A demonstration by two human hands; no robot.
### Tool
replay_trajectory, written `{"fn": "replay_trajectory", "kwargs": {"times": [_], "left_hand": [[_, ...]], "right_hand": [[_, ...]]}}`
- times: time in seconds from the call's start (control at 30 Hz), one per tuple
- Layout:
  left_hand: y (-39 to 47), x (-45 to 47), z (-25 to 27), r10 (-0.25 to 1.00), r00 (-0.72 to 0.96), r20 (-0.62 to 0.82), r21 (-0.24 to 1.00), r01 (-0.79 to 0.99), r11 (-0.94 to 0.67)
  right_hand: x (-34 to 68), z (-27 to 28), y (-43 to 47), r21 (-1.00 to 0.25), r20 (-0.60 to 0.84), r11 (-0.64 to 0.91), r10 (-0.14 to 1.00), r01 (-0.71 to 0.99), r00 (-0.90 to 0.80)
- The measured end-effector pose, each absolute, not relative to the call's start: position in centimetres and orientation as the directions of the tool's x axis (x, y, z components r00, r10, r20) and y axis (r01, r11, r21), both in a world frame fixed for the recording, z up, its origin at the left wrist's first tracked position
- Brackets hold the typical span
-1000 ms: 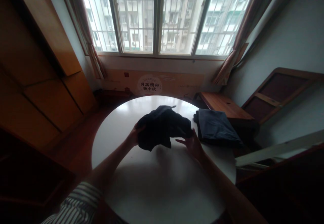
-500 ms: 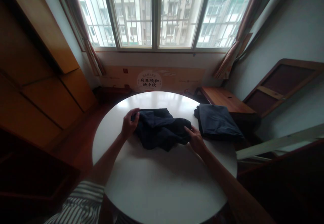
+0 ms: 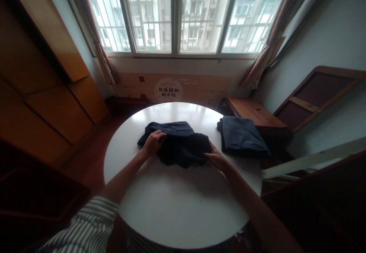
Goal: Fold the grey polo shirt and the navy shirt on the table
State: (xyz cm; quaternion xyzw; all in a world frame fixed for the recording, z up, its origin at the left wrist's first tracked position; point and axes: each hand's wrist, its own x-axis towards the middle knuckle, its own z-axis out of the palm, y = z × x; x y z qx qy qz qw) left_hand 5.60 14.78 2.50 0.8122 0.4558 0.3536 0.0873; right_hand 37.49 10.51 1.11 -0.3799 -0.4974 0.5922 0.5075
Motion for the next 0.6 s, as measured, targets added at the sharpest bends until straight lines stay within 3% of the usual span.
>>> {"fn": "replay_trajectory", "kwargs": {"times": [0.13, 0.23, 0.33, 0.47, 0.53, 0.6], "left_hand": [[14.0, 5.0, 5.8, 0.692, 0.096, 0.716, 0.403, 0.752, -0.521], [13.1, 4.6, 10.2, 0.54, 0.083, 0.838, 0.299, 0.757, -0.581], [12.1, 4.2, 15.7, 0.489, 0.076, 0.869, 0.284, 0.733, -0.618], [10.4, 3.7, 22.7, 0.512, -0.004, 0.859, 0.315, 0.793, -0.522], [9.5, 3.2, 25.0, 0.49, -0.05, 0.871, 0.319, 0.815, -0.484], [9.1, 2.6, 25.7, 0.483, -0.092, 0.871, 0.337, 0.827, -0.449]], "right_hand": [[37.9, 2.2, 11.0, -0.977, 0.137, 0.102, 0.974, -0.188, -0.182], [38.5, 5.2, 11.7, -0.967, 0.239, 0.229, 0.968, -0.108, -0.082], [39.0, 10.3, 12.4, -0.895, 0.444, 0.444, 0.896, 0.044, -0.016], [39.0, 17.3, 12.2, -0.712, 0.699, 0.67, 0.705, 0.213, 0.12], [38.8, 19.3, 11.4, -0.678, 0.734, 0.695, 0.653, 0.238, 0.185], [38.5, 19.9, 10.5, -0.718, 0.695, 0.658, 0.697, 0.228, 0.175]]}}
